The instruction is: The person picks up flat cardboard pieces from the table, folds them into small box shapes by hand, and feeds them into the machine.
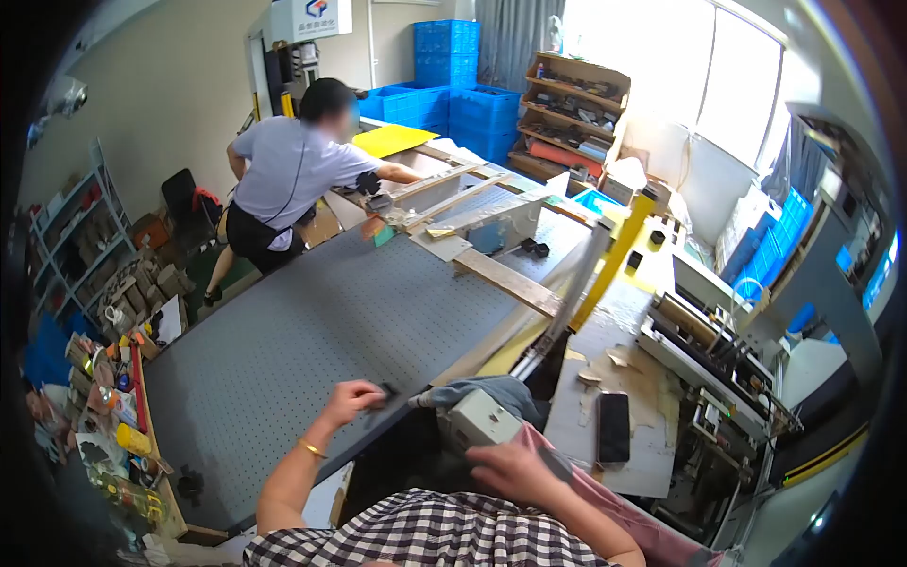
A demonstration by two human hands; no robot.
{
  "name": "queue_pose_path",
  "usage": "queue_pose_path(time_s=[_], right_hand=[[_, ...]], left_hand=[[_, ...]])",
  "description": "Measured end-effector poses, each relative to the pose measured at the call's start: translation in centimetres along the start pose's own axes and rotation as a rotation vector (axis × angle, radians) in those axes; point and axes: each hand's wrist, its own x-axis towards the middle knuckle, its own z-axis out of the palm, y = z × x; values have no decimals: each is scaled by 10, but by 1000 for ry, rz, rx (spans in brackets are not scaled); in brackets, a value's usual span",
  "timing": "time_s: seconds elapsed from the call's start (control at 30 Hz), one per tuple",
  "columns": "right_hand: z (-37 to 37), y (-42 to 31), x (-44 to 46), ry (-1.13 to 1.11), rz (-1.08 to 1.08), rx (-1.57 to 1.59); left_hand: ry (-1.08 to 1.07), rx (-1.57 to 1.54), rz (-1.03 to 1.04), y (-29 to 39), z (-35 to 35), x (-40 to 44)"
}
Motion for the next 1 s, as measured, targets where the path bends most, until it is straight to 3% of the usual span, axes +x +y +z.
queue_pose_path(time_s=[0.07,0.1,0.2,0.37,0.43,0.53,0.67,0.73,0.77,0.83,0.87,1.0], right_hand=[[-41,-5,-25,324,51,28],[-59,-9,-40,433,122,23],[-100,-13,-92,547,148,-78],[-118,-2,-193,507,223,-58],[-128,-4,-222,590,283,15],[-141,2,-256,679,431,226],[-161,27,-281,762,406,469],[-174,43,-286,820,398,332],[-184,49,-288,842,410,245],[-203,68,-290,856,419,163],[-213,75,-290,852,432,59],[-250,109,-295,804,428,-225]], left_hand=[[-302,288,427,79,78,15],[-451,258,539,106,115,18],[-696,375,885,172,214,10],[-903,209,997,220,333,-2],[-940,238,993,228,368,-1],[-1017,195,955,245,410,2],[-1180,193,847,259,456,20],[-1312,252,665,256,475,41],[-1332,252,668,252,487,52],[-1157,387,930,238,507,75],[-1183,363,844,230,516,83],[-1039,362,956,224,546,99]])
